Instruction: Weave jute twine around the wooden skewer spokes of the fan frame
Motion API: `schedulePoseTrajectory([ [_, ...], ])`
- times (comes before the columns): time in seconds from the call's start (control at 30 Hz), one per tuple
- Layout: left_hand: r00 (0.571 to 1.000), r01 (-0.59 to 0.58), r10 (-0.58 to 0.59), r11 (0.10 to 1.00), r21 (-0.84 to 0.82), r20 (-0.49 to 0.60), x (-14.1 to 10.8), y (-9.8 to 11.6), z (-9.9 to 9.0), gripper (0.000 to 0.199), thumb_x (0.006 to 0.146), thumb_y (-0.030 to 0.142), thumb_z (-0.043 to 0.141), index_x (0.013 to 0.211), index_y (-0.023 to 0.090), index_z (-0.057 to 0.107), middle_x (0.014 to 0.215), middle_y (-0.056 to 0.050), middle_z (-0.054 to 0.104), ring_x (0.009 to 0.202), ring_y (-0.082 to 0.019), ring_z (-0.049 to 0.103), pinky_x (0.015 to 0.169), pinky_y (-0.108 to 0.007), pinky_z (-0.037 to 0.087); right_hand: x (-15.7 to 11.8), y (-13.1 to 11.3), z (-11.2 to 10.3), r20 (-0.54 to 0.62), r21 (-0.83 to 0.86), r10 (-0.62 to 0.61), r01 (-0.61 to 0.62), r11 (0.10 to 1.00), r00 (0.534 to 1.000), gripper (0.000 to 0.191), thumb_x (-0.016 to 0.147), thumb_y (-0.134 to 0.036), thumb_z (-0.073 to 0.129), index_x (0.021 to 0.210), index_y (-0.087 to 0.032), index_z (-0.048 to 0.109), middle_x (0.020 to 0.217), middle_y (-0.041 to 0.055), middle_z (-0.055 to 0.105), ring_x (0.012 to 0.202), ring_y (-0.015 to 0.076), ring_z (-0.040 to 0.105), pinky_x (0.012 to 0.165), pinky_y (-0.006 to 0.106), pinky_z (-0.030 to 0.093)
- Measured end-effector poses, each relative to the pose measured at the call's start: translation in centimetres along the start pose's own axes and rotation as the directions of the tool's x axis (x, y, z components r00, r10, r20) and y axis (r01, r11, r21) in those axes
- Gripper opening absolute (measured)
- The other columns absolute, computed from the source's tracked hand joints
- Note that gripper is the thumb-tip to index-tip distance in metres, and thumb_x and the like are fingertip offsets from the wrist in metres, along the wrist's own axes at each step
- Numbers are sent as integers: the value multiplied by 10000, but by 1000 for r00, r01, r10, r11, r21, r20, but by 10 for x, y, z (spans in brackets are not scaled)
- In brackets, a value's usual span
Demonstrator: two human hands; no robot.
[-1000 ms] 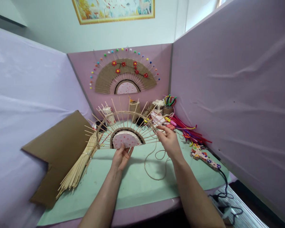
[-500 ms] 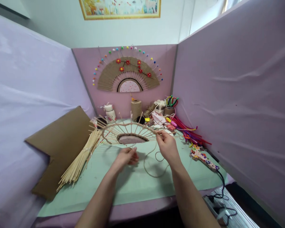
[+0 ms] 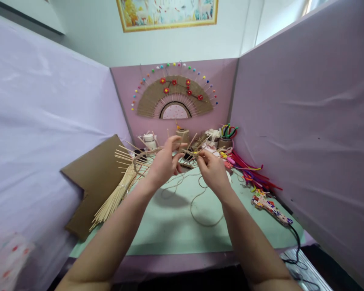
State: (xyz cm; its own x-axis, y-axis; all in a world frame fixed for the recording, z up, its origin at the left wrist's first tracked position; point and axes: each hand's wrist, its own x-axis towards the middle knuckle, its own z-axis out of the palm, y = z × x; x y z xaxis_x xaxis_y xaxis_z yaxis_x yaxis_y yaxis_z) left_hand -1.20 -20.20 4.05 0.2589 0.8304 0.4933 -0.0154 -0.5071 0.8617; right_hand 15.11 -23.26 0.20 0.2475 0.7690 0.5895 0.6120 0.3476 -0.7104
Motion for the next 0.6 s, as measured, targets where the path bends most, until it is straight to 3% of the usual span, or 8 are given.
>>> schedulePoseTrajectory([
  [0.1,988,28,-42,995,99,145,23,7,-8,334,739,93,663,1064,168,653,1012,-69,714,393,-44,538,401,-170,440,14,2,4,-16,-22,-40,40,999,999,246,830,-271,473,896,-182,693,628,20,638,561,164,523,582,268,334],
  [0.2,976,-31,2,991,130,216,39,7,-8,228,746,130,639,973,148,653,856,-37,712,484,-91,610,504,-216,515,21,7,5,-28,-20,-56,56,998,998,246,828,-265,472,882,-179,695,644,24,646,576,164,533,592,269,343],
  [0.43,990,-69,37,969,238,135,55,-1,2,98,717,202,632,796,146,618,614,29,621,434,-75,544,457,-187,445,7,11,-19,-106,79,-89,98,992,990,294,872,-388,543,1063,-175,610,502,-77,463,477,125,425,538,247,326],
  [0.6,996,-42,13,945,323,91,58,-6,7,81,722,210,627,773,147,623,555,37,590,432,-85,534,457,-192,416,1,9,-50,-171,-91,-278,266,960,945,183,882,-343,571,936,-182,639,705,7,618,605,140,524,633,268,402],
])
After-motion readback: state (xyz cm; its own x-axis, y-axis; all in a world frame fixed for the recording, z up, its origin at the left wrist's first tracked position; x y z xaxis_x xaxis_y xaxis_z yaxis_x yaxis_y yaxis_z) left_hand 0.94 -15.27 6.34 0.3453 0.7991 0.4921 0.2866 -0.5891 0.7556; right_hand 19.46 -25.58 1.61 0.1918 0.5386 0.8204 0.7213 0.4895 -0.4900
